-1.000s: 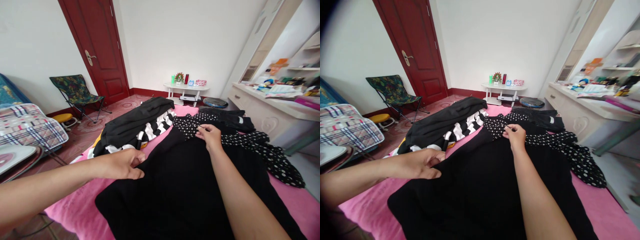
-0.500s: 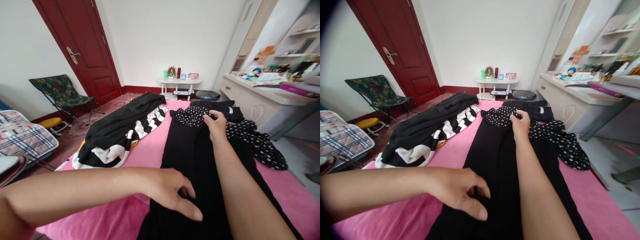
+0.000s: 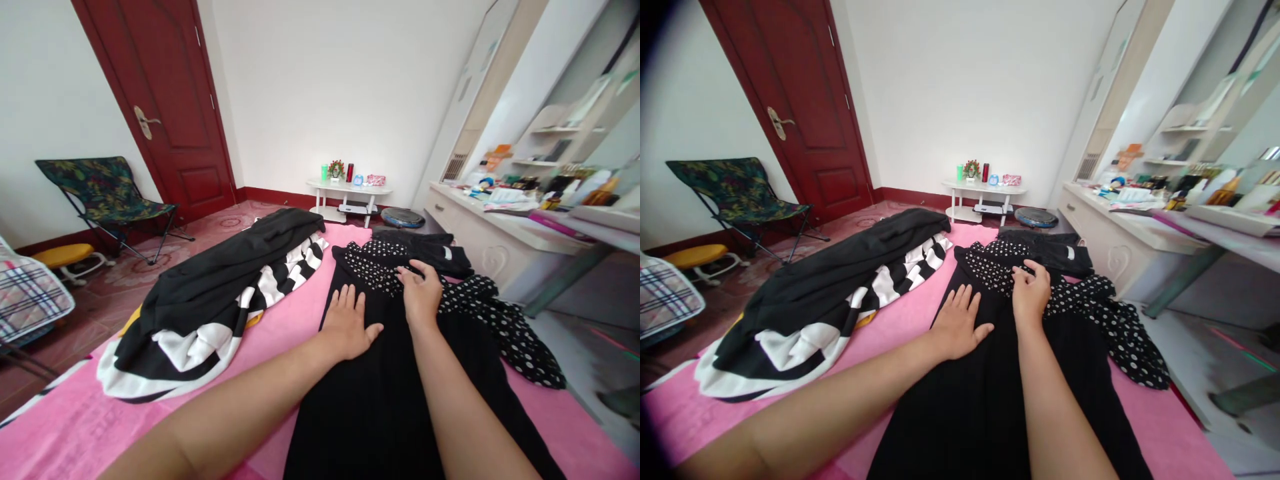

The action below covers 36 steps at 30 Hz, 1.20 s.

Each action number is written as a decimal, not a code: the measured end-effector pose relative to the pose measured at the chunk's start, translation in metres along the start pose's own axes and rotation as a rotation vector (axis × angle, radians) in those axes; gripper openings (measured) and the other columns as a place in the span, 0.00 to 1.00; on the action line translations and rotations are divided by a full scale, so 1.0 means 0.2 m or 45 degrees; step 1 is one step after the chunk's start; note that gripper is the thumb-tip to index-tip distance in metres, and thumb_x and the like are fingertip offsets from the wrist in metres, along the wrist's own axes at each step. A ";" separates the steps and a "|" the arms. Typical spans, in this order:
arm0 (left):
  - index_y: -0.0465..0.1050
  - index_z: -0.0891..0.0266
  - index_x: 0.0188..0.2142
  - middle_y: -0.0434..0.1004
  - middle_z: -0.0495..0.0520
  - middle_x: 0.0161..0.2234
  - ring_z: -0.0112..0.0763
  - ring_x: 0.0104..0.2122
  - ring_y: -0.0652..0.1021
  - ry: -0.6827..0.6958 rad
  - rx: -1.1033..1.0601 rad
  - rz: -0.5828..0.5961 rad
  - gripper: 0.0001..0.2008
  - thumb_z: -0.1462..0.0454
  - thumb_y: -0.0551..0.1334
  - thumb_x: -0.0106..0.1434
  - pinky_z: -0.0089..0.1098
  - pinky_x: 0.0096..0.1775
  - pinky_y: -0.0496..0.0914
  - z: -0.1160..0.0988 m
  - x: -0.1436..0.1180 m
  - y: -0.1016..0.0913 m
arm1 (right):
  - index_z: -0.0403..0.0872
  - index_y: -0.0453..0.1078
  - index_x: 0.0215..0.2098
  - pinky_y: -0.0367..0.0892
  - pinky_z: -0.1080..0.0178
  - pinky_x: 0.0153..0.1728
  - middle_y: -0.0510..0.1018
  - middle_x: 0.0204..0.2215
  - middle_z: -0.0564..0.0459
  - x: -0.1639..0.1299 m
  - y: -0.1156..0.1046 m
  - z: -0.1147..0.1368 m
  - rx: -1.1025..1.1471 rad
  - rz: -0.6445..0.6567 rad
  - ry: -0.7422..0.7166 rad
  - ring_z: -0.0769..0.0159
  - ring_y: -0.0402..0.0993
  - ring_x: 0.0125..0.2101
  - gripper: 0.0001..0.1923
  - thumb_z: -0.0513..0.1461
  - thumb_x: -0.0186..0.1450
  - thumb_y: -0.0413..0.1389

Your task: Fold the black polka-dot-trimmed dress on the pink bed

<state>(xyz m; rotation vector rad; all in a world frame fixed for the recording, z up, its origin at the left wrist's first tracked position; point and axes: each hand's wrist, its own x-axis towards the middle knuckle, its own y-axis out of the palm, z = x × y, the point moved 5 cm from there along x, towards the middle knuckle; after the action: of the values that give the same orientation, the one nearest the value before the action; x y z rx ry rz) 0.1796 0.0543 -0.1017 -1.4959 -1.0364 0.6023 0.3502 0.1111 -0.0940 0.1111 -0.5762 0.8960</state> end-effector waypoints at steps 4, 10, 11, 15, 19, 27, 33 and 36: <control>0.47 0.68 0.65 0.40 0.66 0.66 0.51 0.65 0.43 0.054 -0.014 0.060 0.38 0.44 0.40 0.65 0.52 0.62 0.42 0.03 0.01 0.09 | 0.43 0.68 0.43 0.70 0.58 0.46 0.74 0.43 0.44 -0.03 0.06 0.07 0.006 0.051 -0.072 0.62 0.74 0.43 0.14 0.38 0.59 0.51; 0.46 0.69 0.66 0.38 0.66 0.66 0.51 0.65 0.40 0.059 -0.076 0.102 0.39 0.44 0.39 0.65 0.52 0.62 0.39 0.03 0.00 0.06 | 0.44 0.69 0.44 0.65 0.58 0.51 0.76 0.43 0.47 0.14 0.36 0.10 -0.442 0.393 -0.259 0.65 0.73 0.44 0.15 0.35 0.60 0.49; 0.45 0.69 0.66 0.38 0.66 0.66 0.51 0.65 0.40 0.058 -0.088 0.108 0.39 0.44 0.39 0.65 0.52 0.62 0.39 0.04 0.01 0.06 | 0.44 0.70 0.44 0.64 0.59 0.51 0.77 0.43 0.48 0.18 0.41 0.08 -0.522 0.462 -0.256 0.65 0.73 0.44 0.15 0.35 0.59 0.49; 0.45 0.70 0.66 0.36 0.67 0.66 0.51 0.65 0.38 0.065 -0.150 0.164 0.39 0.45 0.40 0.65 0.52 0.63 0.37 0.04 0.01 0.04 | 0.46 0.74 0.37 0.67 0.62 0.42 0.80 0.34 0.51 0.29 0.57 -0.02 -0.667 0.673 -0.190 0.65 0.76 0.36 0.11 0.40 0.58 0.56; 0.45 0.70 0.66 0.35 0.67 0.66 0.50 0.65 0.37 0.055 -0.228 0.179 0.38 0.46 0.42 0.65 0.52 0.63 0.36 0.05 0.00 0.02 | 0.48 0.76 0.28 0.66 0.66 0.35 0.80 0.28 0.54 0.31 0.56 -0.05 -0.806 0.723 -0.157 0.64 0.75 0.31 0.11 0.47 0.56 0.58; 0.43 0.64 0.66 0.25 0.62 0.67 0.49 0.64 0.31 0.057 -0.372 -0.067 0.39 0.46 0.49 0.63 0.53 0.62 0.36 0.07 -0.02 0.03 | 0.50 0.77 0.38 0.63 0.62 0.33 0.79 0.34 0.48 0.35 0.34 -0.05 -1.139 0.383 -0.041 0.57 0.74 0.37 0.21 0.53 0.61 0.49; 0.49 0.67 0.65 0.35 0.65 0.67 0.49 0.65 0.37 0.112 -0.330 0.065 0.36 0.46 0.43 0.65 0.53 0.62 0.35 0.05 -0.01 0.04 | 0.51 0.76 0.36 0.62 0.63 0.34 0.77 0.33 0.49 0.28 0.39 -0.11 -1.339 0.488 -0.055 0.60 0.73 0.36 0.11 0.45 0.58 0.56; 0.49 0.68 0.65 0.36 0.67 0.66 0.51 0.65 0.37 0.112 -0.292 0.086 0.36 0.46 0.42 0.65 0.53 0.62 0.35 0.05 -0.01 0.04 | 0.48 0.73 0.40 0.61 0.62 0.41 0.74 0.40 0.47 0.26 0.46 -0.03 -1.404 0.476 -0.255 0.58 0.70 0.44 0.12 0.35 0.58 0.55</control>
<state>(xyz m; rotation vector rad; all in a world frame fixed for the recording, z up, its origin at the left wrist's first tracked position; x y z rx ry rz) 0.1731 0.0588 -0.1125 -1.7484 -1.0163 0.4720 0.3077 0.2075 -0.0859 -0.9380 -1.2323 0.8170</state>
